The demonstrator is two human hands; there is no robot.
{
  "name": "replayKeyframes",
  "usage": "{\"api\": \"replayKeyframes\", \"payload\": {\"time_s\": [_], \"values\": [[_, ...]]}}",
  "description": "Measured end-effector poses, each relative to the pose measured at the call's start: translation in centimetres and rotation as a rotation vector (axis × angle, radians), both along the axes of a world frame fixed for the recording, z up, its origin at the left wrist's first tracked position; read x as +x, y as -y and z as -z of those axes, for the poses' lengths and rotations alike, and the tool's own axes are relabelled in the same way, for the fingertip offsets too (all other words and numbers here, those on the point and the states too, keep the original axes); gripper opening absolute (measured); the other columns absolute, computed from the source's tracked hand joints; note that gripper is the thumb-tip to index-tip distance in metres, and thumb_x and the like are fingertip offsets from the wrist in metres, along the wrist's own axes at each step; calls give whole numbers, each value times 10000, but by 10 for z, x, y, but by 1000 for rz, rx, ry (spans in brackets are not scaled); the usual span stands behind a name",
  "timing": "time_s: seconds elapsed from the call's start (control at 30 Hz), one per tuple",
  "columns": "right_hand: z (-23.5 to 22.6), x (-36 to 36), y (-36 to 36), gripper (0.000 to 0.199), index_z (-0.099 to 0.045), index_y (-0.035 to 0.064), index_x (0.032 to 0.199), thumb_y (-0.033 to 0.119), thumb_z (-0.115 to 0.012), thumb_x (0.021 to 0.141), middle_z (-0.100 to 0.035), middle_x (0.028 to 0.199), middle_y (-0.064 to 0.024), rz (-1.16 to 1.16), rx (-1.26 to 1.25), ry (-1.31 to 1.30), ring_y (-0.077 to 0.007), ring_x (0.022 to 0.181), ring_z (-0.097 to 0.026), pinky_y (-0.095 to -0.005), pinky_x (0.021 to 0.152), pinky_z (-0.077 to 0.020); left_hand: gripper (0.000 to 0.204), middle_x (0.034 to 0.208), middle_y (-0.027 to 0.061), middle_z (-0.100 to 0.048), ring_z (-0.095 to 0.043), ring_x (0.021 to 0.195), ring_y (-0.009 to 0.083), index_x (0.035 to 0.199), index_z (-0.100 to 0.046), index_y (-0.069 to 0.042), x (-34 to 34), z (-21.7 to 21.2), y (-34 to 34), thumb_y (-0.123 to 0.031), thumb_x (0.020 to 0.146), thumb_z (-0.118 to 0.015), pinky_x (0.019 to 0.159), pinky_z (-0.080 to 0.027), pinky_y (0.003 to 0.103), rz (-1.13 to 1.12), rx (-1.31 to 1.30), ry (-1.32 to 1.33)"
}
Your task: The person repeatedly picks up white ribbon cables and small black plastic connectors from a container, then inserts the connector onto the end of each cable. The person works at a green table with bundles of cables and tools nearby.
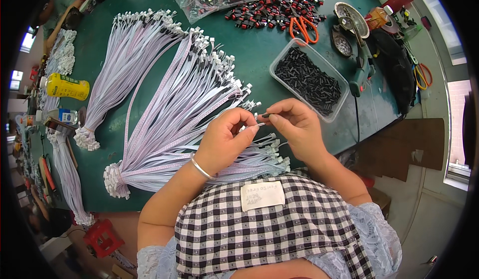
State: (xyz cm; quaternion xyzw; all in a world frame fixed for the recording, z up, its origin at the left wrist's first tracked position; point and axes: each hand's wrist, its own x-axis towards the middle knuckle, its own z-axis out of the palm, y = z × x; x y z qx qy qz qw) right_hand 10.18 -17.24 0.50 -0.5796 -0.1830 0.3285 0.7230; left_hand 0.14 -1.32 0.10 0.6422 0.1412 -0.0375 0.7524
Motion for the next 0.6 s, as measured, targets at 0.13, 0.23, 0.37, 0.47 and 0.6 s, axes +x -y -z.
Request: {"api": "replayKeyframes", "payload": {"time_s": [0.13,0.23,0.37,0.47,0.6], "values": [[-2,2,2,113,-564,-26,987,-30,-557,874,-624,938,-95,-5,-69,-43,-167,881,-640,-295,815,-521,66,844,20,-562,-527,642,57,926,-536,-40,2,-8,0,-95,894,-554,562,-438,183,-41,-112,-100],[-2,1,1,123,-564,-29,985,-49,-558,863,-616,927,-82,-10,-68,-37,-144,861,-631,-301,832,-524,63,842,23,-566,-527,638,59,920,-537,-47,2,-6,0,-104,895,-550,560,-437,184,-51,-150,-114],[2,-1,0,113,-588,-30,966,-39,-575,854,-627,911,-61,5,-93,56,-119,859,-637,-241,757,-508,65,844,24,-567,-524,635,59,920,-539,-52,2,-6,0,-110,895,-549,562,-436,186,-54,-179,-110],[3,-2,0,101,-605,-27,950,-28,-588,850,-642,900,-56,22,-103,112,-110,857,-642,-213,714,-499,66,843,22,-566,-526,636,59,919,-540,-56,2,-5,0,-117,895,-548,562,-433,185,-61,-178,-113],[1,-3,-1,94,-607,-26,945,-24,-597,852,-649,889,-58,34,-129,130,-107,847,-640,-216,714,-499,65,842,21,-564,-528,636,61,919,-541,-59,1,-4,0,-119,895,-547,561,-430,184,-63,-197,-108]]}}
